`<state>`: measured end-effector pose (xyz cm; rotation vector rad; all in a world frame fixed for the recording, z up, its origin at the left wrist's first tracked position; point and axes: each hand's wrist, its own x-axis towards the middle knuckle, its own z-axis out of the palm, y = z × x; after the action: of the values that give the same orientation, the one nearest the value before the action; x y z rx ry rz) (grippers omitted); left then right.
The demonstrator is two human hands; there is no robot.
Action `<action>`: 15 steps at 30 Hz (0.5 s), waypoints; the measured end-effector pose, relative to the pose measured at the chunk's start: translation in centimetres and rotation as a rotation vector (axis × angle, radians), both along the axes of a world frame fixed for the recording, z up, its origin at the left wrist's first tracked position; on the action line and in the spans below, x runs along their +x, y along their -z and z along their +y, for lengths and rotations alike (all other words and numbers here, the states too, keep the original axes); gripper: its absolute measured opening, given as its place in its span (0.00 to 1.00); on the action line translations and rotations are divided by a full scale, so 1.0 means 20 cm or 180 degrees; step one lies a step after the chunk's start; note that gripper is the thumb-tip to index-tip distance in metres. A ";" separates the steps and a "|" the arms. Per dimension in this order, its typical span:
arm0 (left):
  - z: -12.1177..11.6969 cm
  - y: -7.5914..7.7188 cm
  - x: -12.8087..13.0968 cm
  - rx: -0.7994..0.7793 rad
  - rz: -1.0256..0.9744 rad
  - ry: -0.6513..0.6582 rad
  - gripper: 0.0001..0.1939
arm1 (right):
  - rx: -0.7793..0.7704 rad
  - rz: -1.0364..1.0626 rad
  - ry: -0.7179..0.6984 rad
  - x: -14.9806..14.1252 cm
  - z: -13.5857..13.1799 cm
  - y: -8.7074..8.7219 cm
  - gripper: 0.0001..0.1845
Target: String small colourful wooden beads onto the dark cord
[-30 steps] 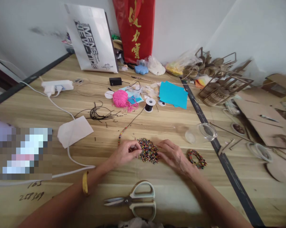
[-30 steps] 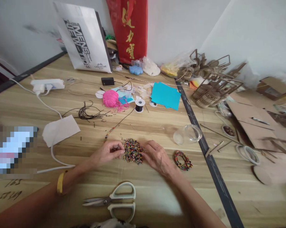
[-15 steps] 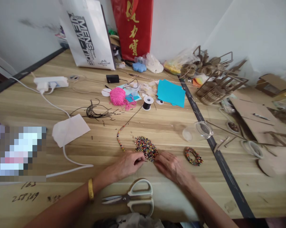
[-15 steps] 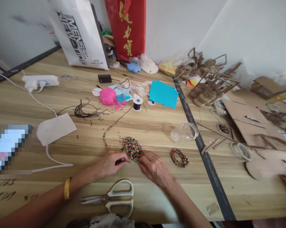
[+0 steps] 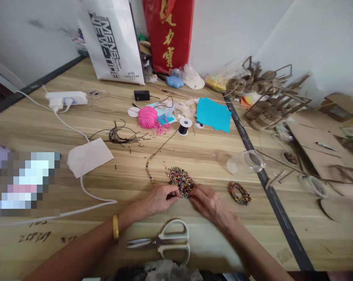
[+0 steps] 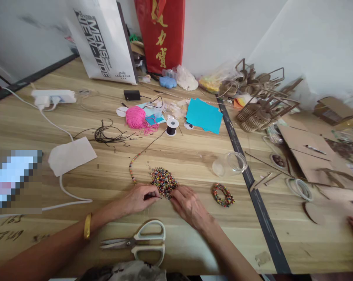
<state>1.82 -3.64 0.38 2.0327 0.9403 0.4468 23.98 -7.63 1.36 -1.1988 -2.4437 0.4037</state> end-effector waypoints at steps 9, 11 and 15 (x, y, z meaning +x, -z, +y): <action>0.01 0.00 0.00 -0.0174 0.0041 -0.0030 0.04 | -0.0070 -0.0148 -0.0110 0.00 0.00 -0.04 0.07; 0.01 0.00 0.00 -0.0178 0.0043 -0.0028 0.05 | -0.0026 -0.0174 -0.0118 0.00 0.01 -0.04 0.08; 0.01 0.00 0.00 -0.0187 0.0011 -0.0018 0.05 | 0.0061 -0.0245 -0.0151 0.01 0.02 -0.04 0.08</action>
<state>1.83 -3.40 0.34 1.9789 0.9508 0.4144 24.22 -7.26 2.22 -1.1710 -2.5397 0.3529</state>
